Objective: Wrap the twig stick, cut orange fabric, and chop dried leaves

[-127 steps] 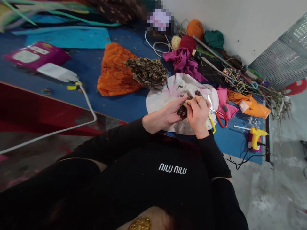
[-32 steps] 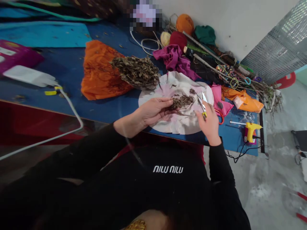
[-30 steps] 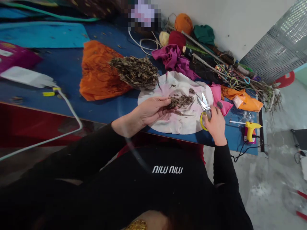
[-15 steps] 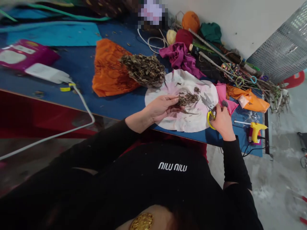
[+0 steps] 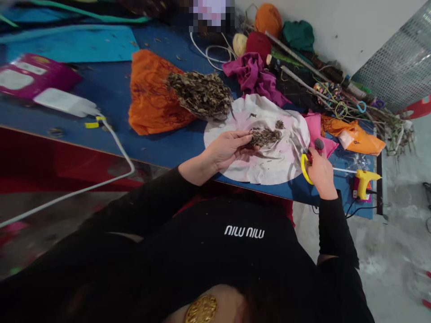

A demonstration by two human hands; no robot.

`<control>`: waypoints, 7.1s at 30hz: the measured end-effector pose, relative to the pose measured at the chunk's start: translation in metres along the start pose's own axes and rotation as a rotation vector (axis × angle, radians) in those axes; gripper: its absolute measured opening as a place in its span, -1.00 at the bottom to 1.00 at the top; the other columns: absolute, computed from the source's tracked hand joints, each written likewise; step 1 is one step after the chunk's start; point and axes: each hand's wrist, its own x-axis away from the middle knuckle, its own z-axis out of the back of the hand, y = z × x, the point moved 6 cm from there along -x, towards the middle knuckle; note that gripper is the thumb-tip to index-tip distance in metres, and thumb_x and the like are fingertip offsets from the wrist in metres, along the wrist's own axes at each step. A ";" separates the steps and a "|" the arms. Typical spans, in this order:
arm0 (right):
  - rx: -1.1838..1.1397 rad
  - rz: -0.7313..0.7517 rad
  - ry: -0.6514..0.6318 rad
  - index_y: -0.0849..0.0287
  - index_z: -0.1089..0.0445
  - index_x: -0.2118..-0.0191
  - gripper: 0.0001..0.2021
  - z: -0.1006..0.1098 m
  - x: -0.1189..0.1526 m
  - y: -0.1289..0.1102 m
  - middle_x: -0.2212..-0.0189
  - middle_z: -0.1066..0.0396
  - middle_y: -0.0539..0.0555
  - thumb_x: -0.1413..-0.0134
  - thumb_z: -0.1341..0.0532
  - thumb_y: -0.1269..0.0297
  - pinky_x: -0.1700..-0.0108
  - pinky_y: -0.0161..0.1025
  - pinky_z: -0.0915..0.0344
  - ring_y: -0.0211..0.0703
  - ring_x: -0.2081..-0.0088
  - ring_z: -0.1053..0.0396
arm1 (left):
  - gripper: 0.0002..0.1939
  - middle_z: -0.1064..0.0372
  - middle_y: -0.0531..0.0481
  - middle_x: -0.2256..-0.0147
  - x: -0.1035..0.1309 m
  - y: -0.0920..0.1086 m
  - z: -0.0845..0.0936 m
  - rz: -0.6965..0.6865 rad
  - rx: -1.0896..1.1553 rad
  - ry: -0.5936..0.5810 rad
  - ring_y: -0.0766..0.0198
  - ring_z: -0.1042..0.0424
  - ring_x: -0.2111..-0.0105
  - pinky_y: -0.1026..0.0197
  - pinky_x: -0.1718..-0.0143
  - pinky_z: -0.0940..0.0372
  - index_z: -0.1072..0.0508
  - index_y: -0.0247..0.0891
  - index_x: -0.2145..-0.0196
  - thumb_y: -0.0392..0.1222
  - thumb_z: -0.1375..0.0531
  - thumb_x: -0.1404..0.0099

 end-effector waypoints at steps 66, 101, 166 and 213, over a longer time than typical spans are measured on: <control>-0.480 0.228 -0.175 0.13 -0.48 -0.22 -0.47 0.006 0.030 -0.077 0.22 -0.49 0.13 -0.20 -0.32 0.00 0.15 -0.13 -0.35 -0.02 0.25 -0.43 | -0.72 -0.48 -0.01 0.56 -0.008 -0.007 -0.011 -0.021 -0.026 -0.070 0.33 -0.50 0.59 0.33 0.46 -0.44 -0.50 -0.38 0.51 -0.51 -0.29 -0.37; -0.370 0.272 -0.069 0.13 -0.41 -0.29 -0.36 0.008 0.028 -0.063 0.08 -0.47 0.22 -0.20 -0.29 -0.10 0.18 -0.08 -0.40 0.05 0.22 -0.49 | -0.83 -0.55 -0.03 0.46 -0.015 -0.001 0.004 0.053 0.046 0.049 0.29 -0.57 0.53 0.31 0.47 -0.49 -0.59 -0.37 0.33 -0.43 -0.28 -0.45; -0.206 0.108 -0.085 -0.01 -0.36 -0.38 -0.44 0.002 0.017 -0.085 -0.05 -0.62 0.16 -0.31 -0.25 0.06 0.07 -0.13 -0.46 0.10 0.02 -0.60 | -0.83 -0.47 -0.05 0.58 -0.015 -0.005 -0.001 0.094 -0.150 0.099 0.29 -0.45 0.63 0.35 0.60 -0.33 -0.59 -0.44 0.27 -0.50 -0.19 -0.41; 0.066 -0.511 0.046 0.53 -0.49 -0.19 -0.56 0.073 -0.199 0.171 -0.14 -0.51 0.63 -0.32 -0.19 0.34 -0.26 0.00 -0.36 0.28 -0.24 -0.47 | -0.81 -0.51 -0.05 0.52 -0.024 0.010 0.003 0.069 -0.070 -0.073 0.35 -0.43 0.65 0.38 0.57 -0.45 -0.71 -0.36 0.27 -0.49 -0.30 -0.22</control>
